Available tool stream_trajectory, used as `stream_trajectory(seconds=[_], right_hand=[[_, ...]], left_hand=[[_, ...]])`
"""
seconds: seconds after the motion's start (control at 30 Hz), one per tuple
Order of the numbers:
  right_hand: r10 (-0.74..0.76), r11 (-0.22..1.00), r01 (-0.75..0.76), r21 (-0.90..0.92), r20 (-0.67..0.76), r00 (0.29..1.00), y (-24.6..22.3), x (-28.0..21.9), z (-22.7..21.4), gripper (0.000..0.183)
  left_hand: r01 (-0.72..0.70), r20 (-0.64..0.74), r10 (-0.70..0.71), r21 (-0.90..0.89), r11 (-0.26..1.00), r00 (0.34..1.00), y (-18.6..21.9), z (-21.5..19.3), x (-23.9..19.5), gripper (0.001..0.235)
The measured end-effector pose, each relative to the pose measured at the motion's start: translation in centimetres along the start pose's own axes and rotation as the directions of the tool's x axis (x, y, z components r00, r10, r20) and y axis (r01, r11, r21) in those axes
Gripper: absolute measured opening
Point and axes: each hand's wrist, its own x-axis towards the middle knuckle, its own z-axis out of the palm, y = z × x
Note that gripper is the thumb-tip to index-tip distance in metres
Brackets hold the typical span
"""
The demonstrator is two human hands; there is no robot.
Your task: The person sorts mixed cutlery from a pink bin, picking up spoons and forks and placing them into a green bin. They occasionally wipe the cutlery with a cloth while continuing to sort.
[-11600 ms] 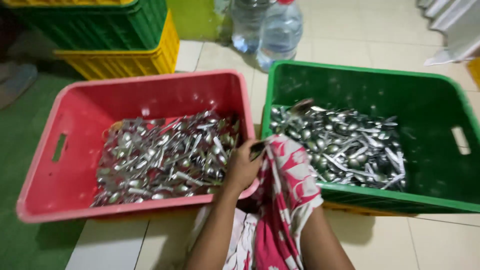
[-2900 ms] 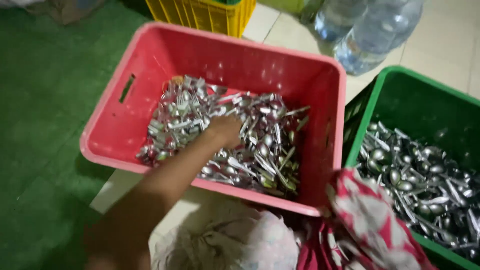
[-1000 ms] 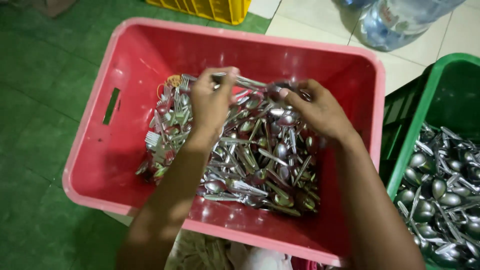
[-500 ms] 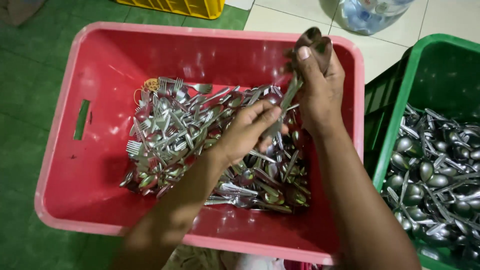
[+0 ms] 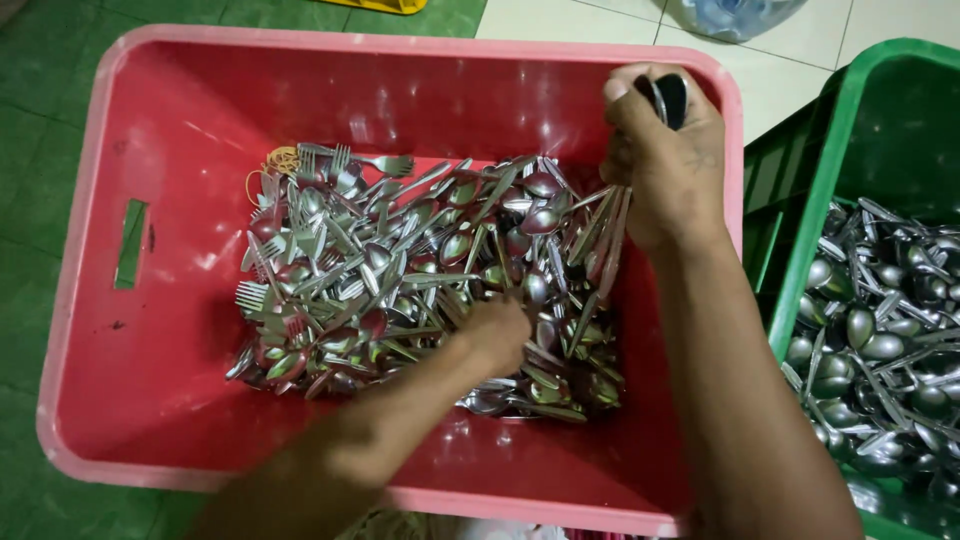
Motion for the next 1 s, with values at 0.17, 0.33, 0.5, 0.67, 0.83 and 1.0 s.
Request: stream_trajectory(seconds=[0.17,0.33,0.5,0.67,0.83,1.0], right_hand=[[0.022,0.998,-0.017,-0.057,0.078,0.997,0.0,-0.3,0.2,0.015],[0.059,0.996,-0.051,-0.069,0.127,0.990,0.2,-0.2,0.1,0.014],[0.044,0.998,-0.041,-0.037,0.073,0.996,0.0,-0.1,-0.9,0.010],[-0.061,0.977,0.058,-0.204,-0.011,0.998,-0.3,0.0,-0.8,0.018],[0.008,1.000,-0.005,-0.025,0.101,0.995,0.0,0.3,-0.2,0.037],[0.042,0.974,-0.084,0.213,0.193,0.980,0.5,0.0,-0.1,0.018]], left_hand=[[-0.186,0.060,0.176,0.359,0.915,0.983,-0.6,3.6,3.1,0.012],[-0.133,0.296,0.123,0.015,0.991,0.947,-0.3,-0.8,-1.6,0.032],[-0.165,0.115,0.201,-0.262,0.951,0.973,-3.9,-8.6,-6.8,0.031],[-0.275,-0.305,0.083,-0.667,0.693,0.949,-7.8,-11.4,-8.3,0.018],[-0.606,-0.534,0.289,-0.670,0.428,0.795,-5.3,-10.6,-7.7,0.017],[-0.488,-0.372,0.328,-0.758,0.432,0.868,-2.5,-10.0,-8.2,0.025]])
